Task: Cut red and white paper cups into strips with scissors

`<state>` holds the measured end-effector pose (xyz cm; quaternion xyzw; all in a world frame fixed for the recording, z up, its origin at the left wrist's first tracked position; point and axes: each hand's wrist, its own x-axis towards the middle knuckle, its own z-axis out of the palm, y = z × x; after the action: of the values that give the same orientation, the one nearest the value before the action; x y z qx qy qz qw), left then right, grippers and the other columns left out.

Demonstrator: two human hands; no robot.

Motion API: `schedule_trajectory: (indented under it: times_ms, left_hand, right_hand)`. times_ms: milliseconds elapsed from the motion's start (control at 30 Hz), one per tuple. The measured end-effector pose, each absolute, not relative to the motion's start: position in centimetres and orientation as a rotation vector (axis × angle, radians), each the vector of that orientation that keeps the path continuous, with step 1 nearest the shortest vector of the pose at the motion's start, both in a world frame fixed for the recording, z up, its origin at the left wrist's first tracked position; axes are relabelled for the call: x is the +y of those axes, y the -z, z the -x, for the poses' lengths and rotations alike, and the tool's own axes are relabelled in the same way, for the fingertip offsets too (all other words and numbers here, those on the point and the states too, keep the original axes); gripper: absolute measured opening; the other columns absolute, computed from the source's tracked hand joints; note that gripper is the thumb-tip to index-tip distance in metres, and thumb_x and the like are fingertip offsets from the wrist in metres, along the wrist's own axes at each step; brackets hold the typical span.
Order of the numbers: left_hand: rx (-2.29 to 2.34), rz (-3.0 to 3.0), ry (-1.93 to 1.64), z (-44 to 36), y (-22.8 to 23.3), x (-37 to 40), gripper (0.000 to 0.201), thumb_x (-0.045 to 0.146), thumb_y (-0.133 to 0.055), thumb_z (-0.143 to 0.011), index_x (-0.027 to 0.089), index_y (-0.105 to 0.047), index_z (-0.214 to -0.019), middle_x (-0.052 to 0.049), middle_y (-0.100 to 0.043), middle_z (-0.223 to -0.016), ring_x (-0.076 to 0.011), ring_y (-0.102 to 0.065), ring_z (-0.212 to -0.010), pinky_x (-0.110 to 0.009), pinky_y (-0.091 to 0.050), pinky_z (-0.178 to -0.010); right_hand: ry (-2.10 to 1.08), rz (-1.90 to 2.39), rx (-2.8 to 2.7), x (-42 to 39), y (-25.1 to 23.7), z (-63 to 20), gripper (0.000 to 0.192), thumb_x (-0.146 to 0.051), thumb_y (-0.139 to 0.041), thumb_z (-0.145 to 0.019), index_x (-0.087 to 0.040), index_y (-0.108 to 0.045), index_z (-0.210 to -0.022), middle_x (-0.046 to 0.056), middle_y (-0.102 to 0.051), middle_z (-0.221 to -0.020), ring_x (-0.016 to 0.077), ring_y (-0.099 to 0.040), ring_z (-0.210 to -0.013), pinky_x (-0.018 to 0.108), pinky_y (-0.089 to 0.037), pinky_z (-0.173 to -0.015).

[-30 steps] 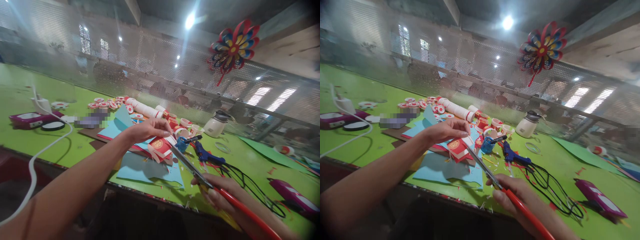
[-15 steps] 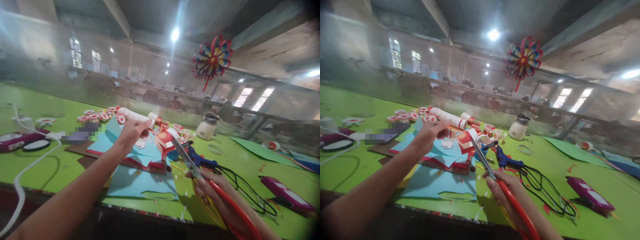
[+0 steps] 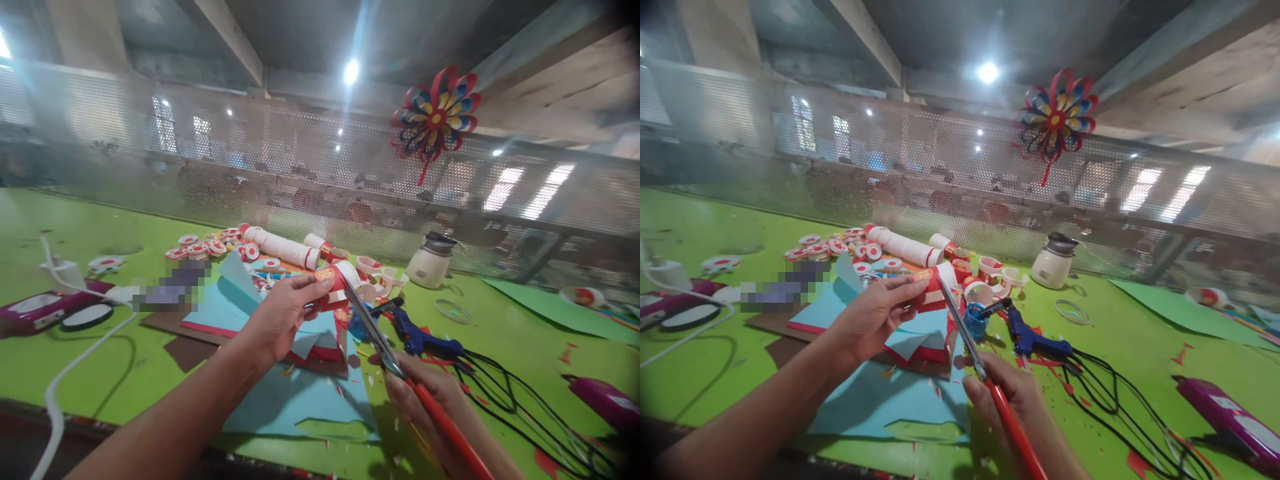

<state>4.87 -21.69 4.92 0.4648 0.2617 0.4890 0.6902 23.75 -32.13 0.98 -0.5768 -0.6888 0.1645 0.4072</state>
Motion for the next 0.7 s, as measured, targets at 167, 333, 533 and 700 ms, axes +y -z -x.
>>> schedule_trajectory:
  times_ms: [167,333,533,700]
  left_hand:
    - [0.594,-1.0,-1.148,-5.0,-5.1,-21.5,0.015,0.021,-0.071,-0.069,0.013,-0.07,-0.082,-0.007,-0.069,-0.088,-0.013,-0.06,-0.077,-0.024,-0.037,-0.067]
    - [0.531,-0.946,-1.236,-5.5,-4.7,-21.4,0.014,0.018,-0.069,-0.07,0.011,-0.07,-0.082,-0.008,-0.068,-0.084,-0.0166,-0.06,-0.08,-0.031,-0.042,-0.079]
    - [0.548,-0.944,-1.266,-5.6,-4.5,-21.4,0.013,0.02,-0.068,-0.071,0.012,-0.07,-0.08,-0.006,-0.067,-0.078,-0.0162,-0.06,-0.078,-0.032,-0.043,-0.08]
    - [0.552,-0.921,-1.262,-5.7,-4.7,-21.7,0.014,0.02,-0.069,-0.07,0.012,-0.071,-0.082,-0.007,-0.067,-0.078,-0.0156,-0.06,-0.077,-0.031,-0.044,-0.079]
  right_hand:
    - [-0.372,1.439,-1.806,-31.3,-0.6,-23.5,0.044,-0.053,-0.043,-0.085,-0.02,-0.07,-0.091,0.0,-0.056,-0.055,0.0151,-0.05,-0.048,0.024,-0.039,-0.046]
    - [-0.483,1.396,-1.805,-31.4,-1.2,-23.0,0.046,-0.054,-0.042,-0.086,-0.021,-0.069,-0.105,0.0,-0.061,-0.062,0.0154,-0.056,-0.055,0.022,-0.046,-0.054]
    - [-0.521,1.371,-1.821,-31.9,-2.6,-22.6,0.04,-0.047,-0.043,-0.089,-0.024,-0.067,-0.11,0.004,-0.071,-0.078,0.022,-0.066,-0.081,0.026,-0.052,-0.076]
    - [-0.551,1.325,-1.842,-31.9,-2.6,-22.7,0.035,-0.041,-0.043,-0.09,-0.026,-0.064,-0.113,0.004,-0.071,-0.107,0.0218,-0.065,-0.098,0.022,-0.051,-0.078]
